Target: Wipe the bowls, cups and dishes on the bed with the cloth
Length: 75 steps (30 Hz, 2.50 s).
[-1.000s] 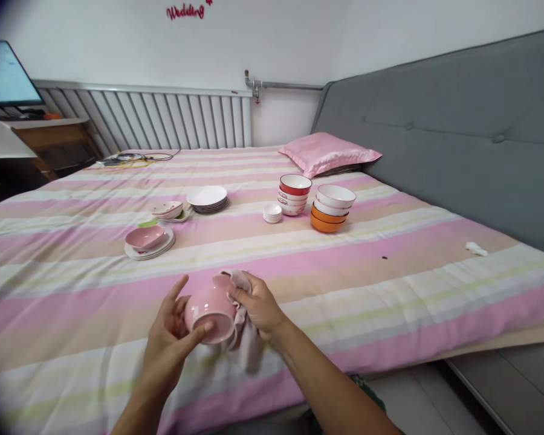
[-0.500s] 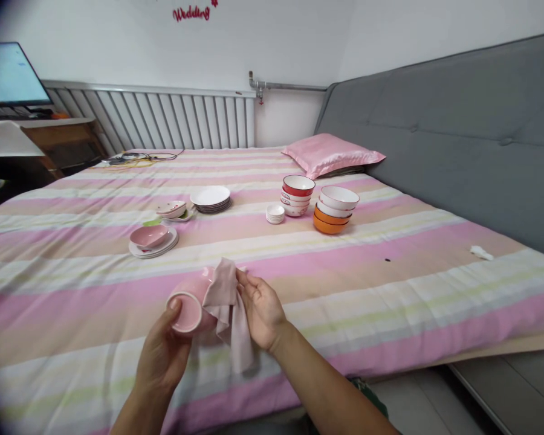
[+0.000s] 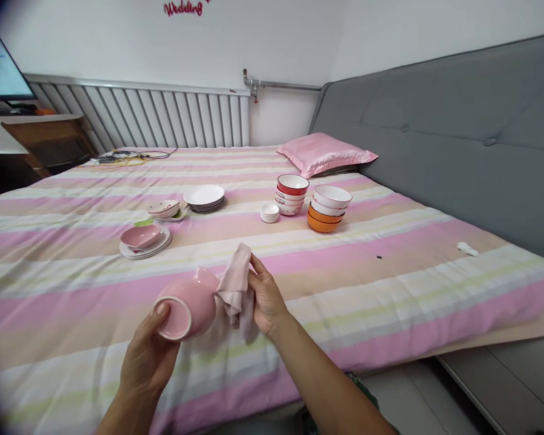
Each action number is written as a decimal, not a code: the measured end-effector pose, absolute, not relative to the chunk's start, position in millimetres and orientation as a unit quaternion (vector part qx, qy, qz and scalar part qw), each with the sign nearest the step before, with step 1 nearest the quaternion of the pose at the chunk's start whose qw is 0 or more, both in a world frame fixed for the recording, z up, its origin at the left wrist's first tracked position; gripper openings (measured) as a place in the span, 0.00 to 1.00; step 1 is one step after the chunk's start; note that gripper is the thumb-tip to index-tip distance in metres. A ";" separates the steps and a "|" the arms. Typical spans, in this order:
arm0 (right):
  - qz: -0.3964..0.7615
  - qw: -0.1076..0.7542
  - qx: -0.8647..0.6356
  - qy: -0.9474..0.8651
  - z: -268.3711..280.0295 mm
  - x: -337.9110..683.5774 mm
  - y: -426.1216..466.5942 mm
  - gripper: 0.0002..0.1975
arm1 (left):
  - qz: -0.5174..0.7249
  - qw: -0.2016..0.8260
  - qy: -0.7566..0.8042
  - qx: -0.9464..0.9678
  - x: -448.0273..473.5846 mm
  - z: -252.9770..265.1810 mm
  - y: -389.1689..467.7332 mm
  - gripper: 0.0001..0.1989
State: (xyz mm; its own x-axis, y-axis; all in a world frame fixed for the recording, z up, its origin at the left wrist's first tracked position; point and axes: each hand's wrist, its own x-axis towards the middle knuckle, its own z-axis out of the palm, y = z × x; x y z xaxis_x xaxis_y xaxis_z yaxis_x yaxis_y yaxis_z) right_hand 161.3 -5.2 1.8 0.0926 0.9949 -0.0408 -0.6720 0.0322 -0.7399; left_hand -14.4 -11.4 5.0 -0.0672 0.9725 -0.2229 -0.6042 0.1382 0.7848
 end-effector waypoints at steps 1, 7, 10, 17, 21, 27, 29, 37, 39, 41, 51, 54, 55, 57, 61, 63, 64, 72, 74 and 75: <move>0.639 0.668 -0.303 -0.230 1.7 161.1 -5.1 0.22 | 0.610 0.644 0.396 0.237 -14.6 4.9 -11.7 0.14; 0.683 0.635 -0.314 -0.179 3.5 154.6 -7.3 0.13 | 0.595 0.656 0.392 0.247 -12.1 5.3 -13.8 0.14; 0.680 0.620 -0.317 -0.228 3.3 151.7 -9.7 0.13 | 0.591 0.661 0.391 0.245 -11.3 5.7 -14.6 0.13; 0.589 0.634 -0.377 -0.331 -3.1 151.0 -11.3 0.14 | 0.587 0.661 0.392 0.255 -10.9 4.6 -14.3 0.12; 0.568 0.622 -0.387 -0.376 -0.8 152.8 -12.8 0.17 | 0.592 0.658 0.395 0.246 -10.3 3.8 -12.7 0.13; 0.413 0.604 -0.449 -0.513 1.4 160.5 -13.1 0.11 | 0.595 0.653 0.398 0.246 -10.0 4.1 -12.5 0.14; 0.343 0.598 -0.490 -0.534 1.2 166.7 -10.6 0.11 | 0.599 0.649 0.401 0.241 -10.8 4.3 -12.0 0.15; 0.105 0.610 -0.613 -0.491 9.0 221.6 3.4 0.10 | 0.619 0.633 0.404 0.231 -13.7 4.9 -9.0 0.15; 0.092 0.697 -0.610 -0.365 10.7 239.8 8.2 0.11 | 0.618 0.633 0.404 0.233 -13.4 4.7 -8.8 0.14; 0.131 0.754 -0.580 -0.280 10.4 253.6 12.8 0.12 | 0.615 0.635 0.405 0.233 -13.0 4.0 -8.7 0.14; 0.334 0.764 -0.510 -0.210 9.3 219.9 11.0 0.17 | 0.599 0.649 0.408 0.231 -9.4 5.3 -9.9 0.13; 0.447 0.751 -0.444 -0.197 12.3 195.3 3.2 0.18 | 0.591 0.655 0.404 0.241 -8.3 7.1 -11.9 0.13; 0.474 0.740 -0.430 -0.208 13.1 187.0 0.1 0.18 | 0.589 0.656 0.404 0.245 -8.0 7.3 -12.6 0.13; 0.523 0.709 -0.405 -0.243 14.4 171.2 -6.4 0.16 | 0.586 0.656 0.403 0.254 -7.7 6.7 -13.9 0.13; 0.587 0.646 -0.367 -0.323 15.5 148.0 -18.1 0.14 | 0.576 0.650 0.400 0.293 -7.9 3.5 -15.3 0.12; 0.589 0.631 -0.355 -0.360 14.1 142.4 -20.8 0.12 | 0.573 0.645 0.400 0.309 -8.2 2.6 -15.2 0.13; 0.587 0.631 -0.351 -0.366 12.9 141.0 -21.3 0.10 | 0.574 0.644 0.400 0.310 -8.5 2.5 -15.1 0.14; 0.590 0.638 -0.351 -0.349 8.5 136.1 -21.2 0.17 | 0.594 0.630 0.408 0.290 -11.3 6.8 -15.2 0.15; 0.595 0.643 -0.358 -0.322 9.0 134.3 -21.8 0.21 | 0.598 0.623 0.410 0.293 -11.2 7.5 -15.5 0.16; 0.600 0.644 -0.359 -0.311 9.1 133.6 -21.8 0.21 | 0.601 0.619 0.410 0.296 -11.1 7.5 -15.7 0.16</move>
State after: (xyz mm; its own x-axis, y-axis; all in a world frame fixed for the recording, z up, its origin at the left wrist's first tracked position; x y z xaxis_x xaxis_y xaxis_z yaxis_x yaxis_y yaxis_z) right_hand 133.6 -21.8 9.1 0.0869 0.9957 -0.0305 -0.5502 0.0224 -0.8347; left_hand -11.1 -15.7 7.5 -0.0584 0.9867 -0.1519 -0.5011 0.1026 0.8593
